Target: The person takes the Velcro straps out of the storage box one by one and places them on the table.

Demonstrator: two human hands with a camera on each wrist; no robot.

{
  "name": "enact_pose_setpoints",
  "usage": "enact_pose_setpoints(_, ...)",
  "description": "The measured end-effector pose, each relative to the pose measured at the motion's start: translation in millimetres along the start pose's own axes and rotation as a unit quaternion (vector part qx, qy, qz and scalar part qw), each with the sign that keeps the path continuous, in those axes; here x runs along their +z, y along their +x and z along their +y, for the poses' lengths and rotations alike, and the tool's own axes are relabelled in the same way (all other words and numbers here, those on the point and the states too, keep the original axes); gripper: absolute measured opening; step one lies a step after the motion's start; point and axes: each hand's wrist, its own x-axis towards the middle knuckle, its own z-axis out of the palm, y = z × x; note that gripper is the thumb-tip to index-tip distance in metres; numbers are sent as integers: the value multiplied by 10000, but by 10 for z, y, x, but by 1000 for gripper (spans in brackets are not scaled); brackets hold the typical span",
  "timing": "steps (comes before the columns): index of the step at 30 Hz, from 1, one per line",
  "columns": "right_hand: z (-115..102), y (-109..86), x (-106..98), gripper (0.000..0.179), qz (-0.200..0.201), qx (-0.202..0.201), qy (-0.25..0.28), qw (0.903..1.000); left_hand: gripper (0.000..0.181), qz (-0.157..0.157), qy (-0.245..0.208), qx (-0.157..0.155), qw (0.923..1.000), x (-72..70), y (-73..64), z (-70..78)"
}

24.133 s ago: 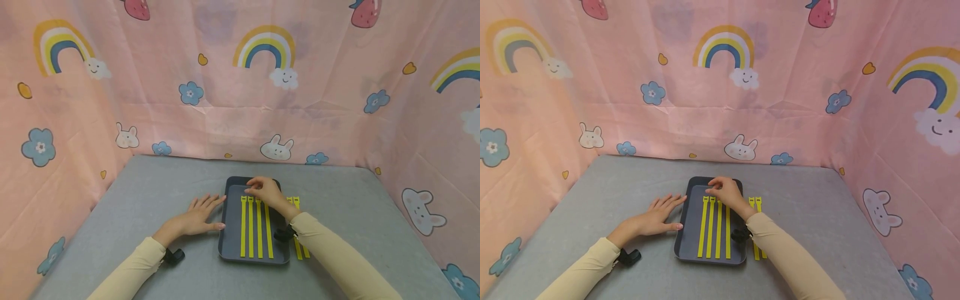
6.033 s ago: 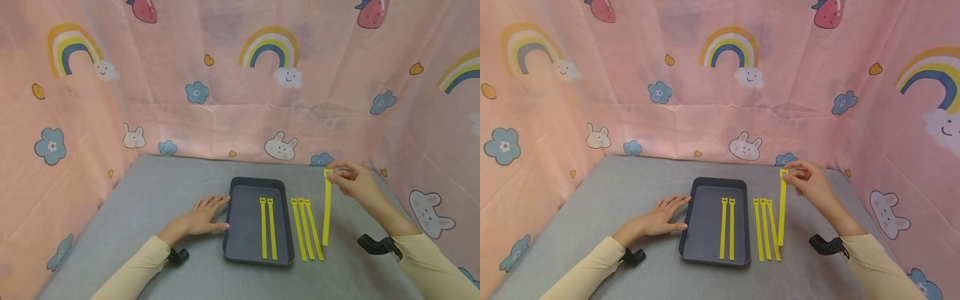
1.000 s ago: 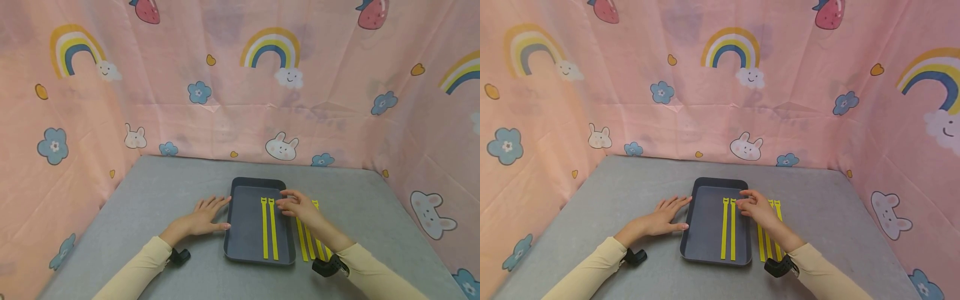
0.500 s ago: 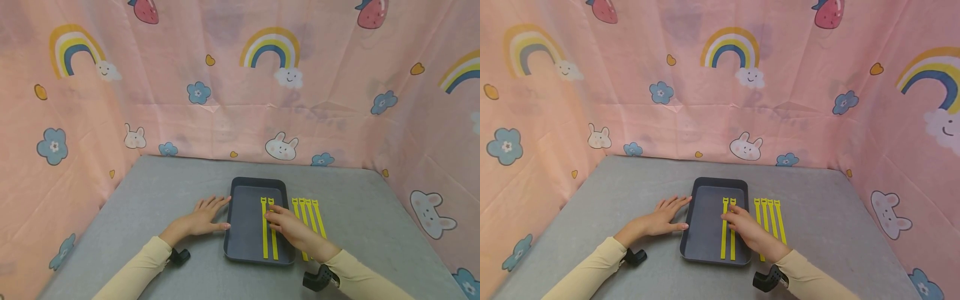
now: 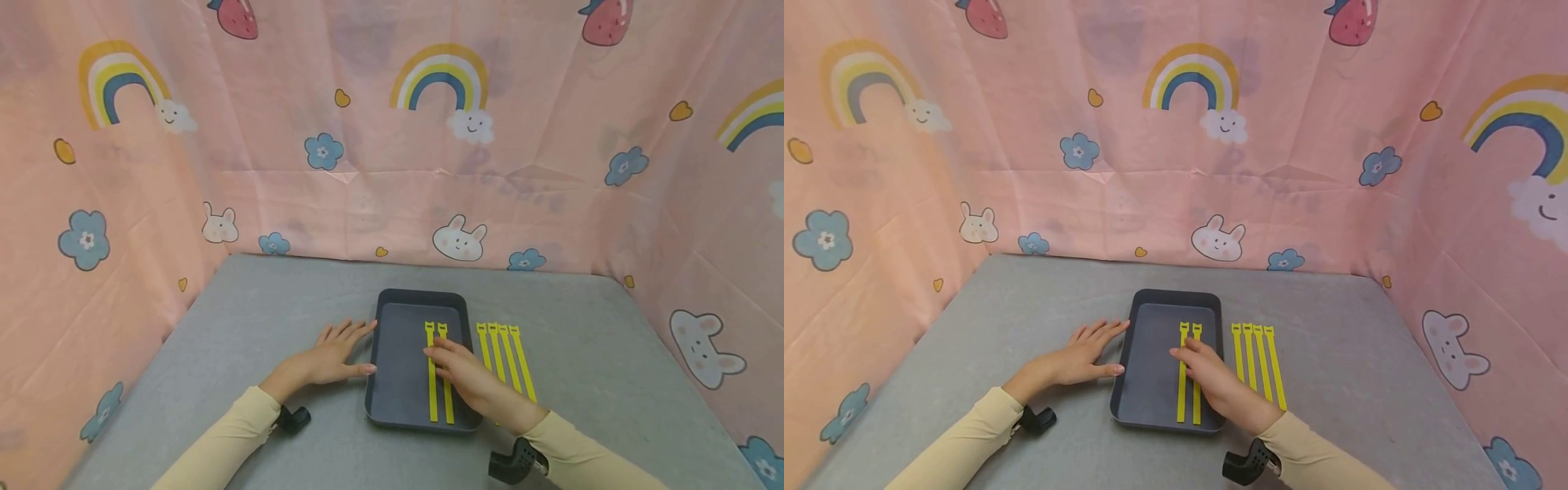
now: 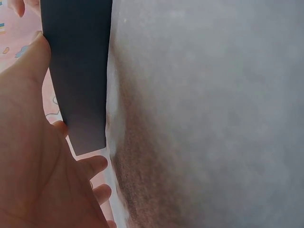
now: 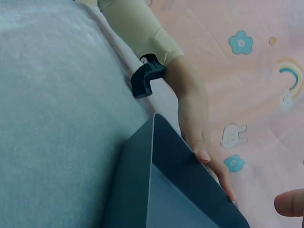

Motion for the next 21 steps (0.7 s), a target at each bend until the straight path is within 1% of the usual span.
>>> enact_pose_setpoints(7, -11, 24, 46, 70, -1, 69, -53, 10000, 92, -33, 0, -65, 10000, -8, -5, 8)
enact_pose_setpoints(17, -34, 90, 149, 74, 125, 112, -308, 9994, 88, -105, 54, -165, 9998, -41, -10, 39)
enact_pose_setpoints(21, -26, 118, 202, 71, 108, 74, -259, 9996, 88, -105, 51, -179, 9998, -39, -9, 40)
